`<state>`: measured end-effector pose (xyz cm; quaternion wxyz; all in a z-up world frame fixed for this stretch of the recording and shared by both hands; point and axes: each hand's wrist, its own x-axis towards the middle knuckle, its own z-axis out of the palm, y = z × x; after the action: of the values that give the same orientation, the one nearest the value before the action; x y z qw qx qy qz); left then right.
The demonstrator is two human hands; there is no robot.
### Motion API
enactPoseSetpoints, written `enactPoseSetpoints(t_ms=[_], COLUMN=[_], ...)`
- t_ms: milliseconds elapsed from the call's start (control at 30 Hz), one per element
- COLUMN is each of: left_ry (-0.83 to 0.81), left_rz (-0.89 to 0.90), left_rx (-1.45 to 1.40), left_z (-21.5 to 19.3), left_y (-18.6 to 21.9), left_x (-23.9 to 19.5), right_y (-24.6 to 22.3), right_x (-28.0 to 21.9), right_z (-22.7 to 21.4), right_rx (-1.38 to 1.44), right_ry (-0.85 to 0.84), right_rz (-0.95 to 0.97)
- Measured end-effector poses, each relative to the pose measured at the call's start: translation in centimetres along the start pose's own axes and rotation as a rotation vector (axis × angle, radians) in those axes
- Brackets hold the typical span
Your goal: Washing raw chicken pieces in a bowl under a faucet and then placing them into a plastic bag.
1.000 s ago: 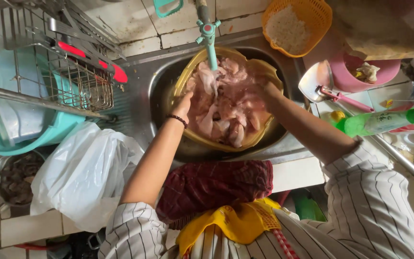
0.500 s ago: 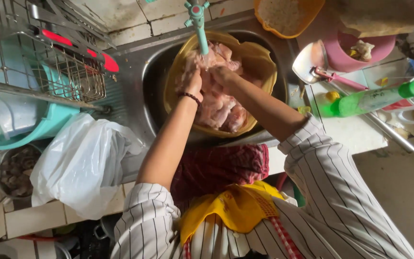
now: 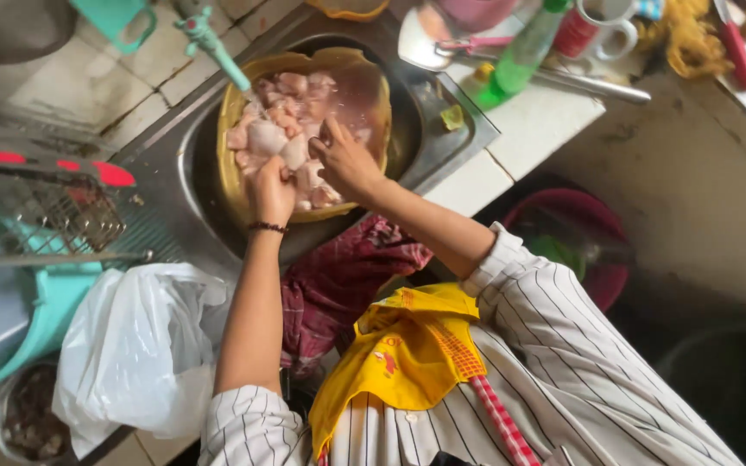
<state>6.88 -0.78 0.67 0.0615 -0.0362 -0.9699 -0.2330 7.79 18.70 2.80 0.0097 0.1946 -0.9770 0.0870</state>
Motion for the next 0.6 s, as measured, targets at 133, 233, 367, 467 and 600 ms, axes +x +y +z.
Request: enactPoseSetpoints(t_ms=[133,233,367,467,600], left_ry=[-0.096,-0.048,0.141,0.100,-0.097], left_rz=[-0.197,0.327,0.416,0.500,0.496], left_rx=[-0.262,0.006,-0.132,-0.203,-0.191], left_z=[-2.1,-2.5,-2.5,-1.5,-0.5], left_y=[3.8,3.5,3.8,5.6,8.3], left_x=[-4.5,-8.0,-11.9,-15.4,-19.5], right_y=[-0.6,-2.2,-5.7,-6.0,-5.9], right_x=[-4.5,-9.3,-16.1,-21.1,-25.5], right_z=[5.4,4.8,3.4,2.7,5.6], right_rx=[0.090,0.024,0.040,0.153,0.121], right_ry=[0.464,0.370,0.460,0.511,0.431], right_rz=[0.065,0.097,0.101,0.146,0.161])
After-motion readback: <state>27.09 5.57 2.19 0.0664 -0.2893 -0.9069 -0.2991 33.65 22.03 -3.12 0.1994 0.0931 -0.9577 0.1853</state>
